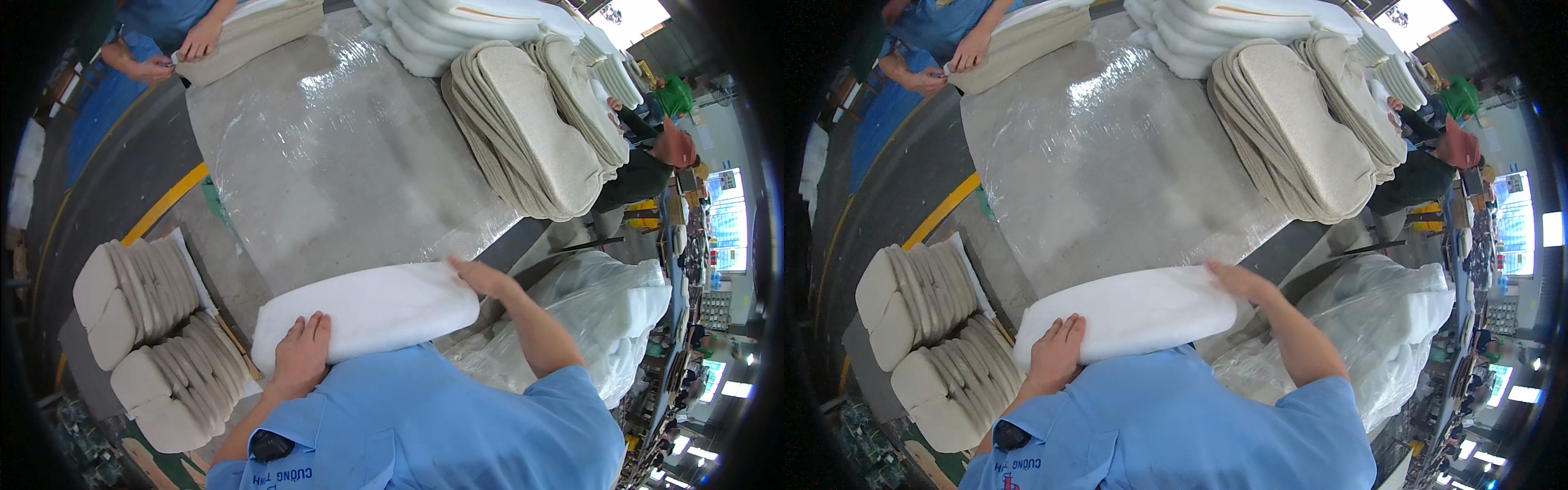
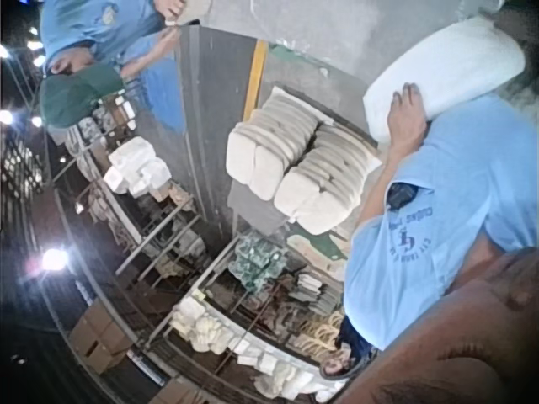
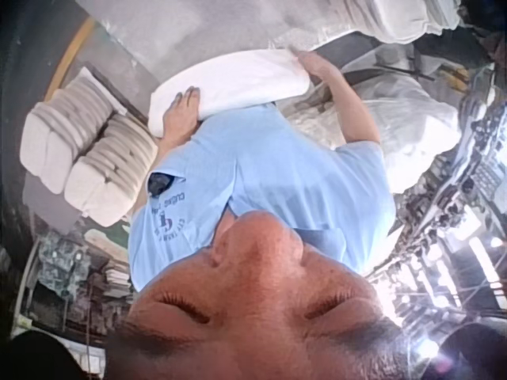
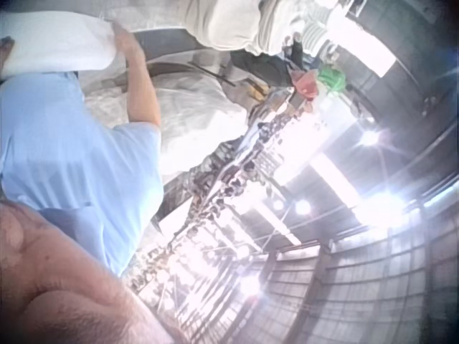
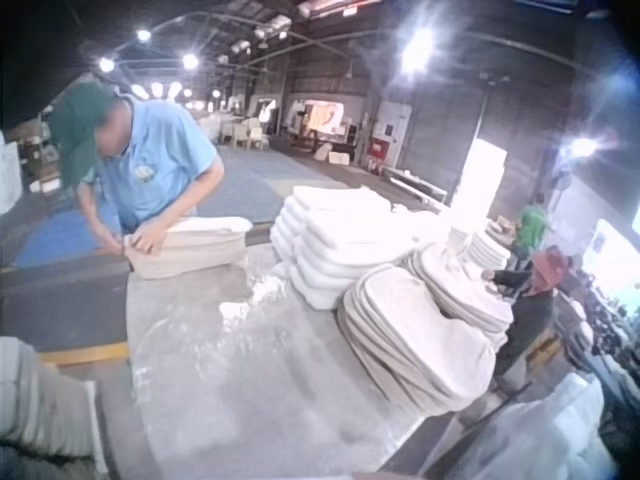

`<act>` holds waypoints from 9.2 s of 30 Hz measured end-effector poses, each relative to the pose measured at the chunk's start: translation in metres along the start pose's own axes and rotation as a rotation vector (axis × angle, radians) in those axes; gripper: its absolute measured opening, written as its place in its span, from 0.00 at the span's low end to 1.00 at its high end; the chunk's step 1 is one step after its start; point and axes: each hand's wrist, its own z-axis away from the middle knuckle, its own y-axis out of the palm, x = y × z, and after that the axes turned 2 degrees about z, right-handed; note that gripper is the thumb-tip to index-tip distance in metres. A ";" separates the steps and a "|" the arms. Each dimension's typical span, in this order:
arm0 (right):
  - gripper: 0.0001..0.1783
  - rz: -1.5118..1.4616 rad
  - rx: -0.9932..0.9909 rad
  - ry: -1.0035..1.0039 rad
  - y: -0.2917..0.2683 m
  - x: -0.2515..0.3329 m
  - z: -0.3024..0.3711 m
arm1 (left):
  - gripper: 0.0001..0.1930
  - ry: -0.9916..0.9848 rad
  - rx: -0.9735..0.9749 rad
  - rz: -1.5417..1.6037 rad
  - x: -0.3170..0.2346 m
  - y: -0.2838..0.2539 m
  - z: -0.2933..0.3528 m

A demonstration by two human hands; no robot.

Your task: The person inserts white foam inserts into beige fabric covers, aligns edges, and stacks the finished cushions on a table. The person handles foam and covers one at a time, smoothing and adjusting the fit before placing each completed unit on a growing stack.

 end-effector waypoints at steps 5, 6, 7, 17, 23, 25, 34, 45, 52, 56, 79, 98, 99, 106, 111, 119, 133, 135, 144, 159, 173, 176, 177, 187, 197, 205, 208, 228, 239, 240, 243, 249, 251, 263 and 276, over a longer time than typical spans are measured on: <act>0.50 0.414 0.040 0.049 0.039 0.035 -0.026 | 0.39 -0.030 -0.009 -0.083 0.004 0.013 0.003; 0.50 0.446 0.063 0.041 0.033 0.042 -0.023 | 0.39 -0.030 -0.006 -0.081 0.003 0.011 0.002; 0.50 0.234 0.149 0.013 0.026 0.045 -0.021 | 0.39 -0.032 -0.005 -0.077 0.001 0.010 0.001; 0.53 0.294 0.079 0.004 -0.025 0.043 0.024 | 0.37 -0.123 0.058 0.039 -0.003 0.004 0.001; 0.48 -0.094 0.139 0.124 0.023 0.075 0.013 | 0.26 -0.144 0.010 0.047 -0.008 -0.003 0.005; 0.51 -0.277 0.215 0.169 0.015 0.090 0.012 | 0.25 -0.153 -0.003 0.075 -0.010 -0.004 0.008; 0.54 -0.067 0.233 -0.013 0.023 0.092 -0.026 | 0.29 -0.135 0.040 0.070 -0.007 -0.003 0.000; 0.49 0.363 0.107 -0.131 0.027 0.050 -0.011 | 0.32 -0.107 0.054 0.064 -0.012 -0.016 0.003; 0.40 -0.070 -0.472 -0.158 -0.007 0.041 0.015 | 0.33 -0.017 0.026 0.023 -0.007 -0.017 -0.005; 0.29 -0.015 -0.768 -0.263 -0.067 0.049 0.038 | 0.34 -0.003 0.021 0.042 -0.010 -0.029 -0.006; 0.23 -0.215 -1.186 -0.217 -0.292 0.057 0.051 | 0.35 -0.031 -0.084 0.020 -0.020 -0.025 0.005; 0.15 0.277 -1.268 -0.816 -0.212 0.275 0.253 | 0.42 0.186 0.200 0.415 0.035 -0.033 0.002; 0.15 0.278 -1.242 -0.831 -0.196 0.276 0.256 | 0.43 0.148 0.248 0.558 0.036 -0.048 -0.009; 0.13 0.100 -0.945 -1.060 -0.112 0.295 0.222 | 0.34 0.021 0.055 1.751 -0.015 -0.064 -0.072; 0.12 -0.080 -0.739 -0.994 -0.092 0.241 0.189 | 0.25 0.280 -0.210 2.081 -0.013 -0.060 -0.044; 0.13 -0.214 -0.390 -0.785 -0.050 0.167 0.094 | 0.14 -0.054 -0.836 1.366 0.003 -0.120 0.021; 0.42 0.522 0.039 -0.895 0.119 0.232 0.061 | 0.26 -0.336 -0.572 0.482 0.055 -0.037 0.048; 0.42 0.530 0.049 -0.866 0.110 0.228 0.065 | 0.24 -0.160 -0.785 0.265 0.040 0.005 0.057; 0.44 0.780 -0.263 -0.872 0.107 0.203 0.092 | 0.26 -0.451 -0.863 0.269 0.028 -0.013 0.014; 0.24 0.852 -0.537 -0.916 0.114 0.193 0.063 | 0.21 -0.203 -0.888 0.690 0.070 -0.065 -0.001; 0.31 0.923 -0.404 -0.718 0.125 0.189 0.076 | 0.17 0.103 -0.859 0.669 0.036 -0.160 -0.037; 0.37 0.878 -0.270 -0.705 0.118 0.181 0.078 | 0.16 0.229 -0.880 0.618 0.018 -0.171 -0.037; 0.40 0.852 -0.195 -0.725 0.112 0.177 0.077 | 0.16 0.276 -0.870 0.638 0.010 -0.176 -0.035; 0.34 -0.625 0.243 -0.962 -0.017 0.238 -0.007 | 0.17 0.576 -0.307 0.873 -0.022 -0.218 -0.015; 0.10 -0.850 0.022 -1.030 -0.007 0.251 -0.013 | 0.32 0.430 0.002 2.245 0.021 -0.153 0.000; 0.08 -0.727 -0.073 -1.071 -0.008 0.251 -0.011 | 0.28 0.249 -0.045 2.384 -0.004 -0.074 -0.017; 0.10 -0.726 -0.074 -1.074 -0.009 0.252 -0.013 | 0.26 0.576 -0.054 2.343 0.010 -0.088 -0.020; 0.12 -0.772 0.036 -1.014 0.003 0.225 -0.056 | 0.28 0.469 -0.122 2.240 -0.018 -0.148 -0.022; 0.08 -0.244 -0.531 -0.933 -0.051 0.218 0.070 | 0.19 0.559 -0.279 2.457 -0.004 -0.137 -0.028; 0.06 -0.008 -0.581 -0.945 -0.056 0.230 0.108 | 0.18 0.533 -0.264 2.473 -0.008 -0.143 -0.018; 0.03 0.469 -0.535 -0.940 -0.072 0.268 0.212 | 0.17 0.466 -0.225 2.438 0.003 -0.120 -0.013; 0.09 0.410 0.744 -0.736 -0.066 0.344 0.280 | 0.15 0.288 0.108 2.240 -0.031 -0.105 0.002; 0.13 -0.058 0.661 -0.820 -0.039 0.336 0.207 | 0.16 0.204 0.099 2.188 -0.030 -0.102 0.009; 0.22 -0.064 0.159 -0.599 0.150 0.327 0.030 | 0.11 -0.230 -0.572 2.119 -0.024 -0.062 0.058; 0.19 -0.060 0.202 -0.440 0.138 0.303 0.057 | 0.07 -0.352 -0.791 1.784 -0.040 -0.054 0.064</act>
